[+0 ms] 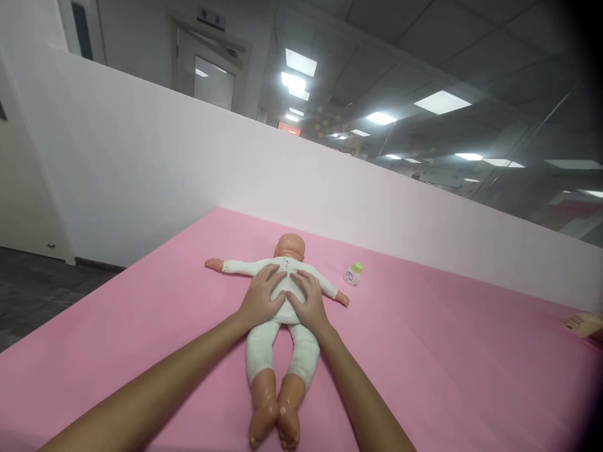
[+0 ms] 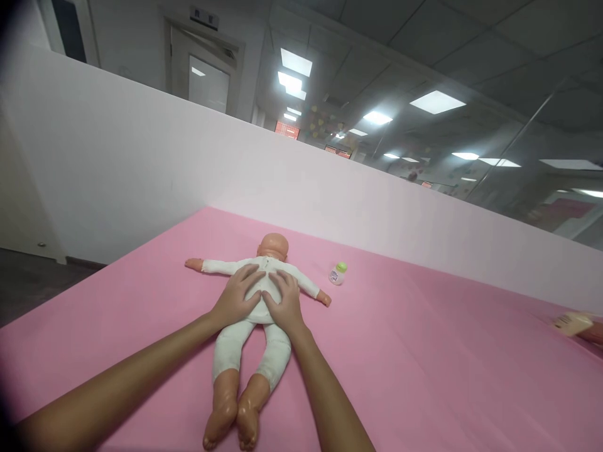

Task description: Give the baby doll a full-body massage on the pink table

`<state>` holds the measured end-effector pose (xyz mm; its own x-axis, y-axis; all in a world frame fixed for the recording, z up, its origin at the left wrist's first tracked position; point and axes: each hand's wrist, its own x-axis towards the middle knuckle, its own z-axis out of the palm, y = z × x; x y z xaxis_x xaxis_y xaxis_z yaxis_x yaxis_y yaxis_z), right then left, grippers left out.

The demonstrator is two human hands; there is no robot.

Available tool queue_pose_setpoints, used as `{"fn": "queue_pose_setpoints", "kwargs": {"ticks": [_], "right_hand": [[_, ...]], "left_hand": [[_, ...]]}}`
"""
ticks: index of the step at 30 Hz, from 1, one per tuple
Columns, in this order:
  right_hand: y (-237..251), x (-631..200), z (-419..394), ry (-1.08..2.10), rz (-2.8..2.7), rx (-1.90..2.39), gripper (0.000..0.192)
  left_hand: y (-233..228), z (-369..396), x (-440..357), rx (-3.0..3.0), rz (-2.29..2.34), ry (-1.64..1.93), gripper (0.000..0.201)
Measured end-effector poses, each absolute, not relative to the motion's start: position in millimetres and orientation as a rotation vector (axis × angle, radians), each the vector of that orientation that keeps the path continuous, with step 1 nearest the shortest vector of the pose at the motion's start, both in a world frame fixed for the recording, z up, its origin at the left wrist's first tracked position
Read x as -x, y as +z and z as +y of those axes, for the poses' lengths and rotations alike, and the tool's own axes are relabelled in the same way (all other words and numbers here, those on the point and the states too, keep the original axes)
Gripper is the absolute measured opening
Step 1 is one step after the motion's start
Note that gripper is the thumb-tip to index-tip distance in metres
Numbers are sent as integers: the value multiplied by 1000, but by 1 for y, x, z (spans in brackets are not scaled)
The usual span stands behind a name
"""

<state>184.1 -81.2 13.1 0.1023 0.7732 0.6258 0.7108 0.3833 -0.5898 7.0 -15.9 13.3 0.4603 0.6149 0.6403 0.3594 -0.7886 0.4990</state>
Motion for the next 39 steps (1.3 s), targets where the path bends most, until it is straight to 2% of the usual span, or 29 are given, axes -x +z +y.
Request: {"fn": "queue_pose_setpoints", "kwargs": {"ticks": [2,4,10,14,16,19,21,23,27,29,31,35,37,39], "right_hand": [[10,-187,-81,151,-1666,1386,56],[9,-189,-79,228,-1701,1406,56],[15,-180,-73,132,-1554,1436,22],[18,-175,-76,50,-1562,1414,14],[17,-176,-79,6,-1583,1403,25],[14,-180,-81,-9,-1669,1394,55],[13,-182,-80,32,-1712,1405,61],[14,-183,-79,81,-1705,1430,52],[20,-179,-81,81,-1626,1471,21],[23,-176,-83,44,-1609,1456,15],[22,-175,-85,11,-1618,1416,26],[13,-182,-83,39,-1714,1372,65],[11,-186,-81,99,-1756,1397,68],[12,-189,-81,149,-1760,1420,63]], "left_hand": [[11,-14,-7,-2437,819,1154,53],[11,-12,-7,-2441,793,1105,51],[20,-16,-10,-2386,883,1117,21],[20,-19,-11,-2365,877,1245,16],[17,-19,-11,-2401,882,1270,28],[14,-16,-10,-2474,900,1210,51],[15,-14,-10,-2494,884,1145,52],[17,-14,-9,-2491,838,1112,44],[24,-17,-9,-2475,807,1156,22],[25,-19,-9,-2465,817,1199,18],[23,-20,-9,-2459,813,1236,25],[17,-16,-9,-2458,828,1213,55],[17,-14,-9,-2452,829,1141,59],[18,-14,-9,-2447,814,1087,53]]}}
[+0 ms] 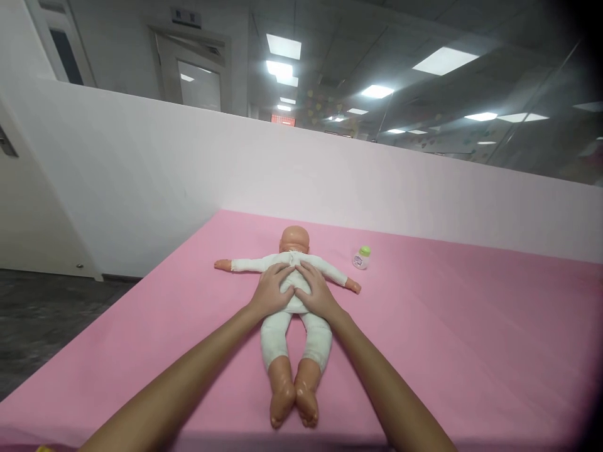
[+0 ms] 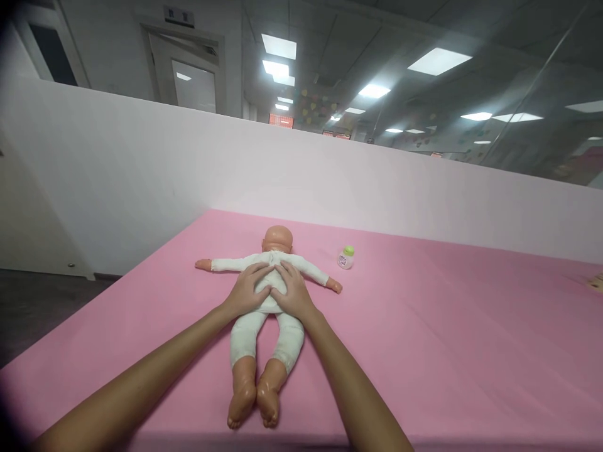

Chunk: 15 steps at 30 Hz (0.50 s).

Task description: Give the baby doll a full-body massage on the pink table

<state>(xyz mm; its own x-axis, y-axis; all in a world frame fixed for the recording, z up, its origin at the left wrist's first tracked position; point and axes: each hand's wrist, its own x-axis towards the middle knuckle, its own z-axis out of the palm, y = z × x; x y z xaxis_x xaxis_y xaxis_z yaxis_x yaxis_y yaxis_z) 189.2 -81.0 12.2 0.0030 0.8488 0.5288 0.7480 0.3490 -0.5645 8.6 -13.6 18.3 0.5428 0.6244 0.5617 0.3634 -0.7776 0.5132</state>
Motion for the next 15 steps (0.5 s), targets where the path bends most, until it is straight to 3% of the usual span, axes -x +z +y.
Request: {"fn": "queue_pose_setpoints", "kwargs": {"ticks": [6,8,12,15], "right_hand": [[27,-186,-88,160,-1698,1434,26],[26,-184,-89,135,-1669,1421,31],[20,-186,-87,151,-1722,1397,64],[19,-190,-86,217,-1750,1438,61]], "left_hand": [[24,-23,-10,-2453,856,1174,28],[23,-25,-10,-2470,888,1195,35],[20,-21,-9,-2520,902,1116,61],[20,-18,-9,-2508,855,1056,55]]}}
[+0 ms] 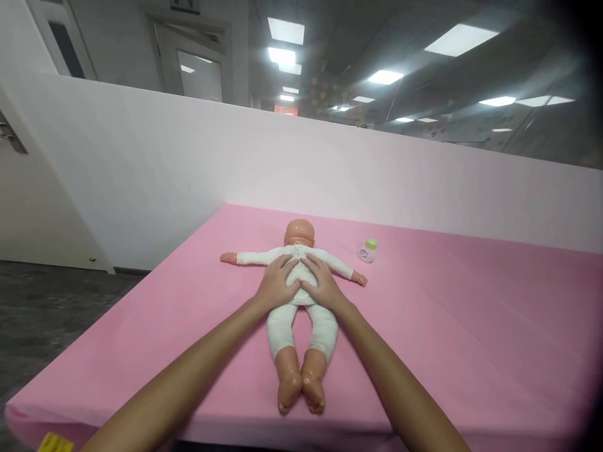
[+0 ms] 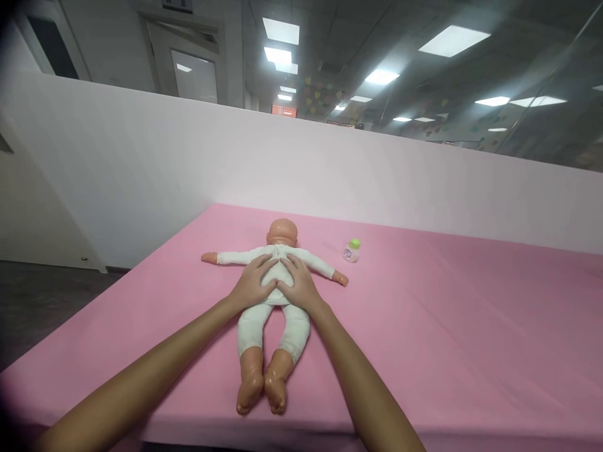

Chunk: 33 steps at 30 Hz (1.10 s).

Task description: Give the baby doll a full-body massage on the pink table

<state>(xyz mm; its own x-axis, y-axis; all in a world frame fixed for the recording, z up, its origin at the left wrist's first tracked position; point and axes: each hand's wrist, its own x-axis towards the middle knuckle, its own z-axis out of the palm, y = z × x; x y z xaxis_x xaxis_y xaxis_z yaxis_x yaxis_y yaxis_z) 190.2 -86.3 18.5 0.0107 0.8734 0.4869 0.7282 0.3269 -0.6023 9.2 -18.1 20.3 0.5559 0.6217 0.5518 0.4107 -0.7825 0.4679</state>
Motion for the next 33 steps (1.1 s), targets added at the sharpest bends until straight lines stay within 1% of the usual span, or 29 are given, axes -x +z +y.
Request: {"fn": "queue_pose_setpoints", "kwargs": {"ticks": [4,6,7,10,12,14,17,21,23,24,26,29,31,33], "right_hand": [[22,-188,-87,170,-1681,1464,37],[22,-184,-87,104,-1644,1455,29],[22,-183,-88,69,-1631,1445,29],[17,-182,-87,2,-1636,1412,41],[13,-185,-85,19,-1664,1409,54],[10,-189,-83,67,-1694,1428,61],[12,-192,-83,133,-1727,1453,57],[22,-188,-88,109,-1717,1482,39],[26,-185,-90,66,-1689,1477,31],[27,-184,-91,46,-1683,1467,29],[25,-182,-92,17,-1710,1445,34],[19,-185,-92,23,-1807,1442,51],[15,-188,-90,48,-1832,1465,58],[14,-191,-89,67,-1823,1488,59]], "left_hand": [[25,-22,-10,-2492,860,1092,32],[26,-25,-10,-2485,891,1126,26],[27,-26,-10,-2483,902,1140,27],[26,-26,-11,-2500,895,1139,39],[25,-24,-11,-2513,871,1110,51],[23,-22,-10,-2518,847,1068,56],[24,-20,-9,-2519,825,1047,48],[26,-23,-8,-2508,858,1092,30],[26,-24,-9,-2503,876,1115,26],[25,-24,-9,-2506,877,1122,28],[23,-24,-9,-2525,875,1103,39],[18,-20,-10,-2555,877,995,62],[17,-18,-10,-2564,865,950,64],[18,-18,-9,-2564,842,964,57]]}}
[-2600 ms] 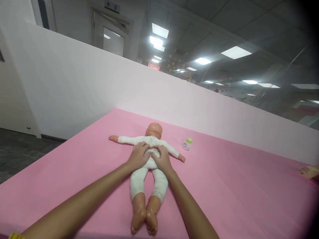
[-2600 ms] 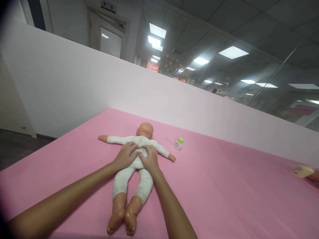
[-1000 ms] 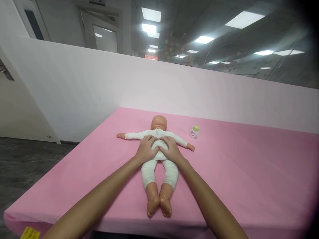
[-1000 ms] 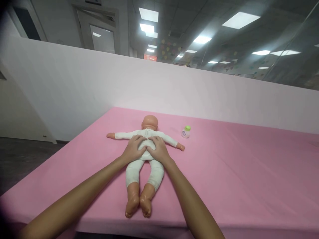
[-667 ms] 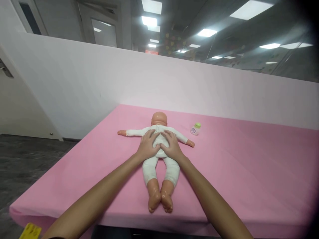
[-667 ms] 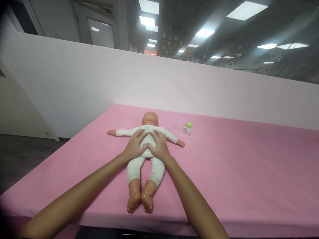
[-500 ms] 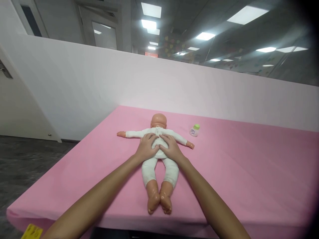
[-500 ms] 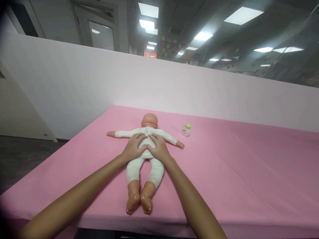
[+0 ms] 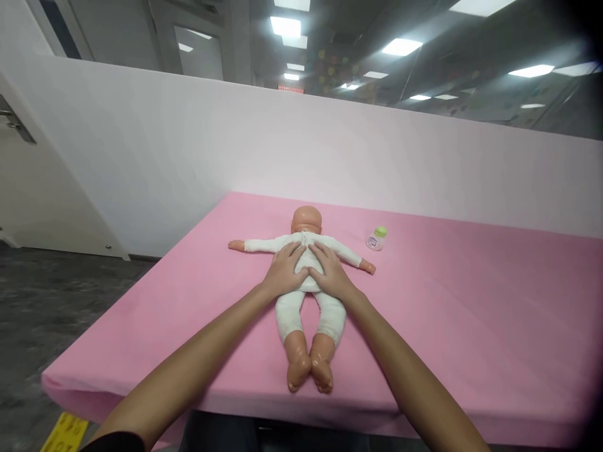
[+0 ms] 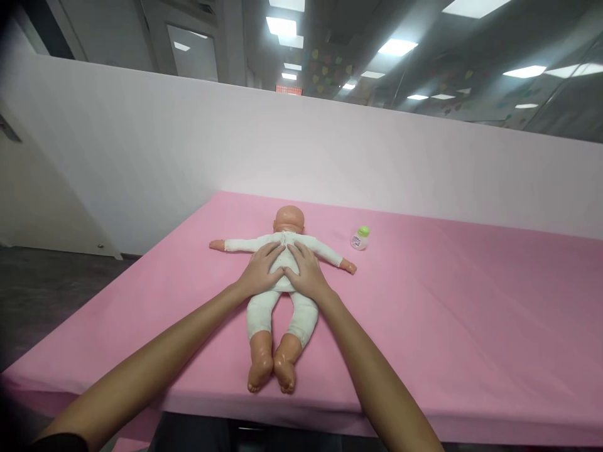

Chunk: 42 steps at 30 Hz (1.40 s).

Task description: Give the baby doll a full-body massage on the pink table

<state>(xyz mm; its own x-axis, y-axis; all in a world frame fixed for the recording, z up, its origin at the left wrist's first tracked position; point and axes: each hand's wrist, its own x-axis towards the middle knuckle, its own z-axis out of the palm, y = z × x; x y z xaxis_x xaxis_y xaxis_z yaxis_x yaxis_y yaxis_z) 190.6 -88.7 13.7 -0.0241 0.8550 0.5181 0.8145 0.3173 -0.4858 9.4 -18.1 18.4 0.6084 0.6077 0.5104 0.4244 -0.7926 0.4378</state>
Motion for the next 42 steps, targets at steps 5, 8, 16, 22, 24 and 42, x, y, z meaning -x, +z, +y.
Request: {"fn": "queue_pose_setpoints", "kwargs": {"ticks": [5,8,16,22,24,42], "right_hand": [[22,-191,-88,76,-1751,1513,39],[25,-189,-89,35,-1690,1495,32],[9,-191,-85,105,-1802,1504,59],[18,-189,-86,92,-1708,1484,35],[21,-185,-87,69,-1661,1459,20],[11,-177,-81,35,-1544,1447,34]], "left_hand": [[24,-25,-9,-2518,859,1098,30],[23,-27,-9,-2515,865,1163,37],[14,-18,-10,-2573,858,956,59],[24,-22,-9,-2531,874,1066,33],[26,-25,-8,-2517,883,1115,28],[18,-21,-5,-2508,890,1206,40]]}}
